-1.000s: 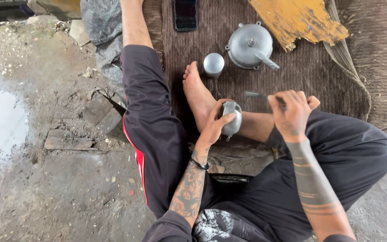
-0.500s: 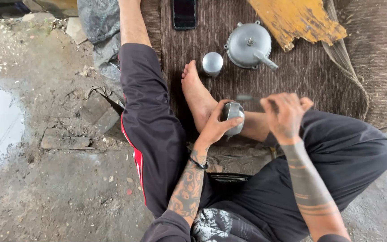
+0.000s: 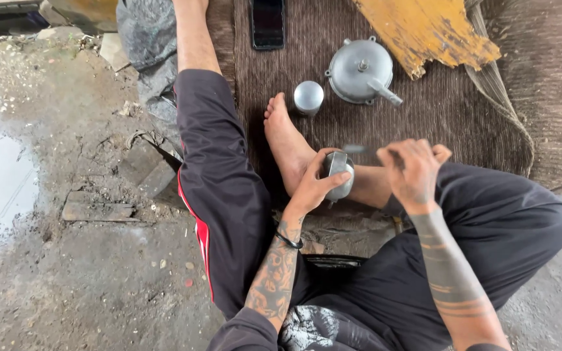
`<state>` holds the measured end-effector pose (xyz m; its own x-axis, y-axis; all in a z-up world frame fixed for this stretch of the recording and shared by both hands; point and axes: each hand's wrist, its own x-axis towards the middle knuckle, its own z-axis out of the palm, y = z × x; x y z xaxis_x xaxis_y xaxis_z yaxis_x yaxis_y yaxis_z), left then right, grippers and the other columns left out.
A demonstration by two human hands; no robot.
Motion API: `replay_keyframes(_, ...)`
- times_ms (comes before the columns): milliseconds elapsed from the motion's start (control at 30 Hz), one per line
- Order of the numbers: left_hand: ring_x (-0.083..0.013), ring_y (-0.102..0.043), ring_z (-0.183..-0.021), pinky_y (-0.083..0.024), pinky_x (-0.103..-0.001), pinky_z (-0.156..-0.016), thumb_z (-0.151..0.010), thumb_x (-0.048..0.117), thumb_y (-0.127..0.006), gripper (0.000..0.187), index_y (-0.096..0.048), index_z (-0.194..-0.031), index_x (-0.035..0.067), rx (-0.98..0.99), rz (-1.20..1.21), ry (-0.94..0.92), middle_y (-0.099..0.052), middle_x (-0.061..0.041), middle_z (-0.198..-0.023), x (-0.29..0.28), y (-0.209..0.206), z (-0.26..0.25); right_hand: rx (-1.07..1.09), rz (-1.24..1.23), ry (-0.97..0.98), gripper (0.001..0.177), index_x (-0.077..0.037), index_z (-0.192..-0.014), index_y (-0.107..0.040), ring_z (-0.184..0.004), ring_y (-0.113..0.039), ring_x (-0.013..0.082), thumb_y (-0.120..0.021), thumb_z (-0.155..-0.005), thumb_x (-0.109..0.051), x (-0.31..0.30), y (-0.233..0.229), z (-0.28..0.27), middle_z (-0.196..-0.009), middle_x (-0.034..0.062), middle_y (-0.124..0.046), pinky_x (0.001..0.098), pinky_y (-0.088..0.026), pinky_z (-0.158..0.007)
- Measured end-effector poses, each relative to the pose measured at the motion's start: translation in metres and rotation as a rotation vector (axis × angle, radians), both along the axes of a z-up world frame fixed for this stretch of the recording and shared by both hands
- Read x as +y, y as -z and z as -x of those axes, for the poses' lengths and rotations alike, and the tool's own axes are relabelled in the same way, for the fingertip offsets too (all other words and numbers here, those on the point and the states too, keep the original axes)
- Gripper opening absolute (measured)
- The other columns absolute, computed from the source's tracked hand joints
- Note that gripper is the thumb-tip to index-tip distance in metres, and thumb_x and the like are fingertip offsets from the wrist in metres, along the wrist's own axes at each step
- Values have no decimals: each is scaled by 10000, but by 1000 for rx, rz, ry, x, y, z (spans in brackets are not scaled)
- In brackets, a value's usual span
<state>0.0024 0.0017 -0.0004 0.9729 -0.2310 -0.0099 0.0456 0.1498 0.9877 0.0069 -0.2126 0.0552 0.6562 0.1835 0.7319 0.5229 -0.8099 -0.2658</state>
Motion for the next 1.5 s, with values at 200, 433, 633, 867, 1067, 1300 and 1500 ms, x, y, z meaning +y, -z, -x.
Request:
replay_keyframes(200, -202, -539, -1155, -443, -423, -1060, -777, 386, -859, 648, -578, -1324, 183, -15, 13, -5, -630, -107, -1143, 0, -8, 4, 25, -11, -69, 160, -201, -887, -696, -757, -588, 222, -766, -999, -292, -2, -2, 7, -760, -22, -614, 371, -287, -853)
replay_keyframes(433, -224, -545, -1163, -428, -465, -1066, -758, 438, -873, 691, -578, -1321, 166, -32, -13, -6, -623, -137, -1147, 0, -16, 3, 22, -39, -32, 138, -161, -908, -702, -761, -577, 269, -743, -1034, -201, -4, -14, 3, -794, 10, -633, 373, -319, -858)
replay_keyframes(633, -248, -555, -1179, -397, -474, -1101, -710, 406, -908, 726, -566, -1295, 146, -24, -97, -10, -618, -150, -1153, -3, -19, 9, -25, 35, 117, 146, -160, -934, -716, -787, -582, 213, -799, -1037, -221, -14, 3, -4, -803, -7, -633, 359, -287, -902)
replay_keyframes(867, -356, -592, -1169, -422, -537, -1069, -662, 388, -900, 760, -542, -1253, 71, -6, -228, -7, -627, -227, -1141, -6, -40, 20, 1, 25, 1, 148, -147, -915, -712, -785, -588, 232, -804, -1010, -214, -28, 0, -2, -839, 0, -667, 378, -282, -889)
replay_keyframes(1067, -418, -636, -1165, -485, -538, -1024, -682, 386, -852, 700, -556, -1235, 77, -31, -426, 27, -664, -241, -1161, -8, -67, 29, -16, 86, -12, 218, -158, -855, -697, -763, -559, 227, -813, -1003, -268, -25, -13, 5, -779, 2, -638, 381, -260, -868)
replay_keyframes(1300, -339, -677, -1093, -538, -496, -952, -737, 419, -722, 636, -492, -1280, 180, -255, -995, 82, -653, -102, -1177, -4, -90, 13, 63, -3, -88, 275, -130, -803, -679, -768, -528, 268, -832, -958, -298, -11, -28, 13, -729, 25, -598, 390, -278, -851)
replay_keyframes(1500, -286, -683, -790, -499, -424, -734, -661, 366, -871, 627, -518, -1099, 89, -505, -1141, -38, -696, -77, -853, -10, -80, 6, -20, 124, 5, 309, -133, -791, -773, -854, -504, 192, -837, -931, -402, -13, -22, 7, -800, -11, -674, 432, -229, -1008)
